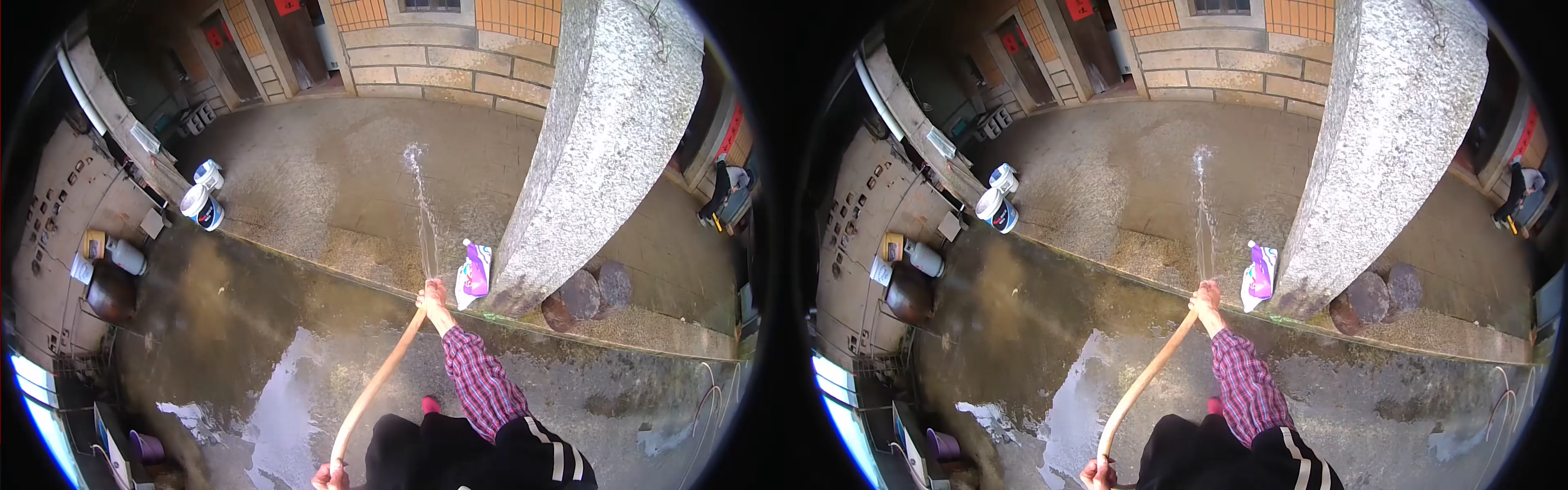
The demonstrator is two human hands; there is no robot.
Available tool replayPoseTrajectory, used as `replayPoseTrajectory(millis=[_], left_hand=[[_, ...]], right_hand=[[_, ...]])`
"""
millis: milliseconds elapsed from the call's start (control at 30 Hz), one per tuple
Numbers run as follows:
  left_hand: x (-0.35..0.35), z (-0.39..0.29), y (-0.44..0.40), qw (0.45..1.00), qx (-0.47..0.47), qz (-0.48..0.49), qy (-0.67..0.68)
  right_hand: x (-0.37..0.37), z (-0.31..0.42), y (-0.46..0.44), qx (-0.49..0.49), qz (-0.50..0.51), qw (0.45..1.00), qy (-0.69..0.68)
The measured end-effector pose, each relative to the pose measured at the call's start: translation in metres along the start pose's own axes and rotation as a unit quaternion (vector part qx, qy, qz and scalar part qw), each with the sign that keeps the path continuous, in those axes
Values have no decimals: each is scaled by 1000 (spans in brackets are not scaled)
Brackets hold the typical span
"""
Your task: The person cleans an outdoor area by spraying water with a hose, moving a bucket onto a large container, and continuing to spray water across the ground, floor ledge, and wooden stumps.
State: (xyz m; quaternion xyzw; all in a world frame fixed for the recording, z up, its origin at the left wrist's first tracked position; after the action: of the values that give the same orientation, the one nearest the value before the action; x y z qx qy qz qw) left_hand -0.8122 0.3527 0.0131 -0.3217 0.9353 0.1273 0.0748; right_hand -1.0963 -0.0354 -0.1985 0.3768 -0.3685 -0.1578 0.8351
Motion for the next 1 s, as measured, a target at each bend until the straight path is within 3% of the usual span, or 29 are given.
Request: replayPoseTrajectory(millis=[233, 333, 533, 667, 767, 833, 1000], left_hand=[[48, -16, -46, 998, 7, 56, -17], [67, -32, -71, 996, -2, 78, -34], [98, -20, -123, 990, -46, 131, -25], [106, -16, -166, 989, 12, 142, -48], [103, -20, -191, 996, -17, 90, 6], [107, -15, -207, 986, -37, 161, -15], [91, -21, -232, 995, -41, 88, 17]], right_hand=[[-5, 54, -30, -40, -23, 999, -12], [-21, 74, -35, -83, -57, 990, -95], [-20, 99, -73, -69, -71, 994, -45], [20, 120, -101, -67, -68, 995, 24], [67, 126, -120, -52, -57, 994, 71], [104, 121, -134, -38, -36, 994, 91], [191, 106, -150, -56, 3, 987, 148]])
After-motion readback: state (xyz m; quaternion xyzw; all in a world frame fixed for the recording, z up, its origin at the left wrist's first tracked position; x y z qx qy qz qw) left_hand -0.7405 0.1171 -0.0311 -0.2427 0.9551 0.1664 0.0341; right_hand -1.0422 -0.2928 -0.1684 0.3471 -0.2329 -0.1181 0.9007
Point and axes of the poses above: each hand's wrist, its own y-axis away from the middle knuckle, its own x-axis out of the palm, z = x × y, the point moved 10 cm from there along -y, towards the middle knuckle, and after that the axes turned 13 degrees about x, right-handed, at the moved point
